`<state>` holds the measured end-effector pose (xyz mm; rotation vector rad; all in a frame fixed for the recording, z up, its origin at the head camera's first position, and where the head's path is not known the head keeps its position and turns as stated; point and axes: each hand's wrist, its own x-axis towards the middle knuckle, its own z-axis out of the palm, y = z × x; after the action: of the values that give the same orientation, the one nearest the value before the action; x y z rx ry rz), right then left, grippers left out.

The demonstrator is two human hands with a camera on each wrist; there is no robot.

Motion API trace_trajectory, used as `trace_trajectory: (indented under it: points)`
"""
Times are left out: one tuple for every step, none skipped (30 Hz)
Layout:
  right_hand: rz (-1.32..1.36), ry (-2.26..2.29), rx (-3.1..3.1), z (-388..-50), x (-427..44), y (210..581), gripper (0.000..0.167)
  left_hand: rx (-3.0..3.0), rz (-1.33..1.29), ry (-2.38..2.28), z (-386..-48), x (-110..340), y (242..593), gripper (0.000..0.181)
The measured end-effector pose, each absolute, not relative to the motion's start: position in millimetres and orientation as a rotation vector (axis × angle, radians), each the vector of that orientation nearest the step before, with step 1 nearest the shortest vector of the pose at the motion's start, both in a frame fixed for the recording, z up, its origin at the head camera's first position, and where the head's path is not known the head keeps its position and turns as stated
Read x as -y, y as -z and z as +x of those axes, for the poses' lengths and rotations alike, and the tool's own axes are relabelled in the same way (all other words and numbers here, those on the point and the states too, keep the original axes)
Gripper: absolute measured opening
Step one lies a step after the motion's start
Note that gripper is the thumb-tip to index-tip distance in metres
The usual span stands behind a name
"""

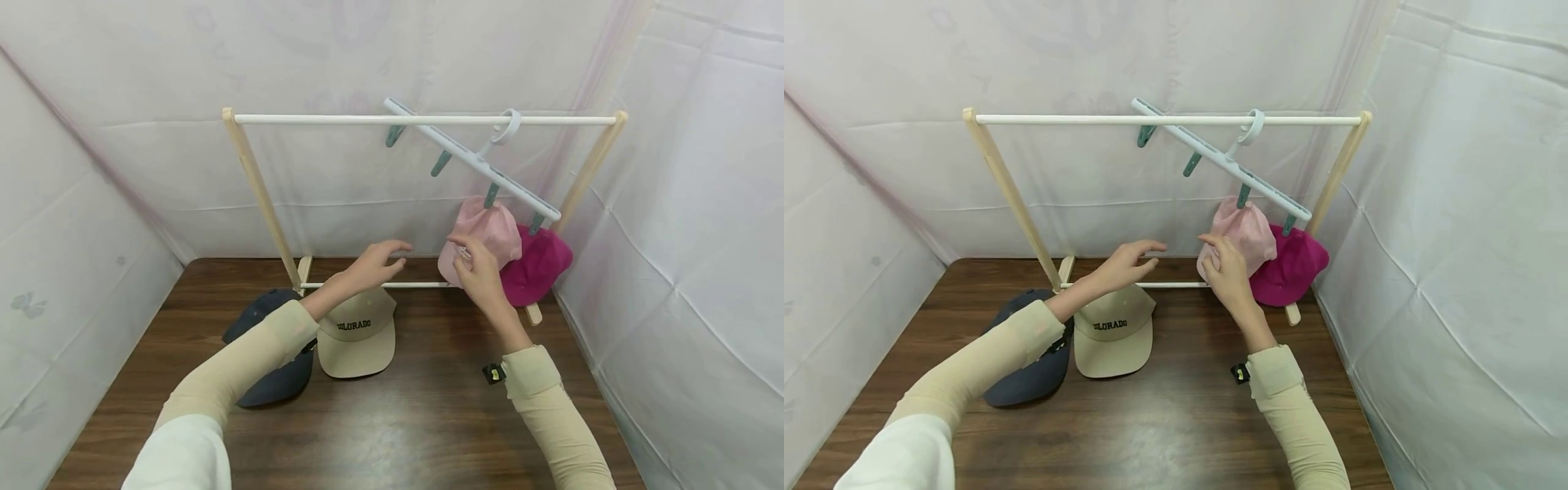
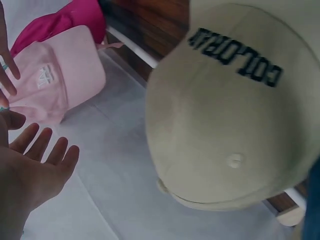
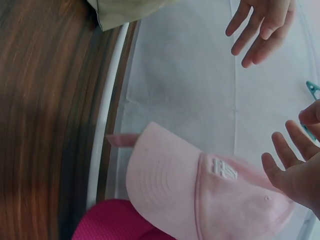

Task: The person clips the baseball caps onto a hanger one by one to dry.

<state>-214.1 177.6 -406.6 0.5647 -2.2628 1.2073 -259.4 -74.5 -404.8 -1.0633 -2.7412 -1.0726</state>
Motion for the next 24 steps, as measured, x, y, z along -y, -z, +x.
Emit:
trace_trajectory:
  points:
    - [0.570, -1.213, 2.266, -214.3, -175.7, 407.8, 0.037, 2.746, -1.057, 1.064, -258.4, 77.6, 405.8, 0.037]
    - [0.578, -1.221, 2.270, -214.4, -173.8, 408.6, 0.037, 2.751, -1.052, 1.056, -257.5, 80.6, 406.7, 0.037]
    - [0.581, -1.230, 2.278, -214.7, -171.9, 409.6, 0.037, 2.754, -1.045, 1.050, -256.5, 83.6, 407.4, 0.037]
    - [0.585, -1.238, 2.287, -215.0, -170.1, 410.7, 0.037, 2.755, -1.036, 1.045, -255.6, 86.6, 407.9, 0.038]
    - [0.583, -1.247, 2.298, -215.6, -168.4, 412.0, 0.037, 2.757, -1.027, 1.039, -254.9, 89.5, 408.5, 0.037]
    - [0.578, -1.256, 2.309, -216.1, -166.5, 413.4, 0.037, 2.755, -1.016, 1.035, -254.4, 92.3, 409.2, 0.037]
    - [0.570, -1.261, 2.319, -216.8, -164.6, 415.0, 0.037, 2.753, -1.008, 1.036, -253.9, 95.1, 410.0, 0.037]
    - [0.562, -1.271, 2.330, -217.0, -162.6, 416.3, 0.037, 2.753, -1.000, 1.030, -253.8, 97.9, 411.2, 0.037]
    - [0.550, -1.272, 2.342, -217.5, -160.4, 418.1, 0.036, 2.751, -0.992, 1.024, -253.4, 100.8, 412.4, 0.036]
    - [0.541, -1.274, 2.350, -217.9, -158.2, 419.9, 0.036, 2.752, -0.984, 1.024, -253.1, 103.6, 413.7, 0.036]
    - [0.538, -1.286, 2.357, -218.2, -155.9, 421.8, 0.036, 2.754, -0.974, 1.026, -252.8, 106.6, 415.2, 0.036]
    - [0.534, -1.289, 2.366, -218.3, -153.4, 423.7, 0.035, 2.761, -0.960, 1.026, -252.2, 109.4, 416.6, 0.035]
    - [0.532, -1.291, 2.374, -218.5, -150.8, 425.6, 0.035, 2.771, -0.945, 1.025, -251.4, 112.3, 418.0, 0.035]
    - [0.537, -1.302, 2.377, -218.6, -148.1, 427.3, 0.035, 2.781, -0.930, 1.026, -250.4, 115.1, 419.0, 0.035]
    - [0.545, -1.313, 2.382, -219.0, -145.5, 429.5, 0.035, 2.791, -0.914, 1.027, -249.6, 117.8, 420.2, 0.035]
    - [0.555, -1.332, 2.384, -219.5, -142.9, 431.5, 0.035, 2.800, -0.898, 1.030, -248.8, 120.4, 421.2, 0.036]
    - [0.562, -1.347, 2.384, -220.1, -140.3, 433.5, 0.035, 2.809, -0.880, 1.028, -248.5, 122.6, 422.5, 0.036]
    - [0.563, -1.353, 2.387, -221.0, -137.5, 435.5, 0.035, 2.815, -0.869, 1.029, -248.3, 124.8, 423.7, 0.036]
    - [0.570, -1.371, 2.387, -222.0, -134.8, 437.5, 0.035, 2.817, -0.861, 1.027, -248.3, 127.0, 425.1, 0.036]
    - [0.576, -1.389, 2.388, -222.9, -132.1, 439.5, 0.035, 2.817, -0.855, 1.030, -248.4, 129.2, 426.6, 0.036]
    - [0.581, -1.403, 2.390, -224.2, -129.4, 441.7, 0.035, 2.816, -0.848, 1.029, -248.7, 131.5, 428.2, 0.036]
    - [0.585, -1.411, 2.394, -225.4, -126.6, 443.8, 0.034, 2.816, -0.841, 1.029, -249.0, 133.9, 429.8, 0.036]
    - [0.591, -1.417, 2.401, -226.2, -123.7, 445.5, 0.034, 2.820, -0.829, 1.027, -249.2, 136.3, 431.6, 0.035]
    - [0.599, -1.427, 2.410, -226.6, -120.9, 447.1, 0.034, 2.821, -0.818, 1.030, -249.3, 138.9, 433.2, 0.035]
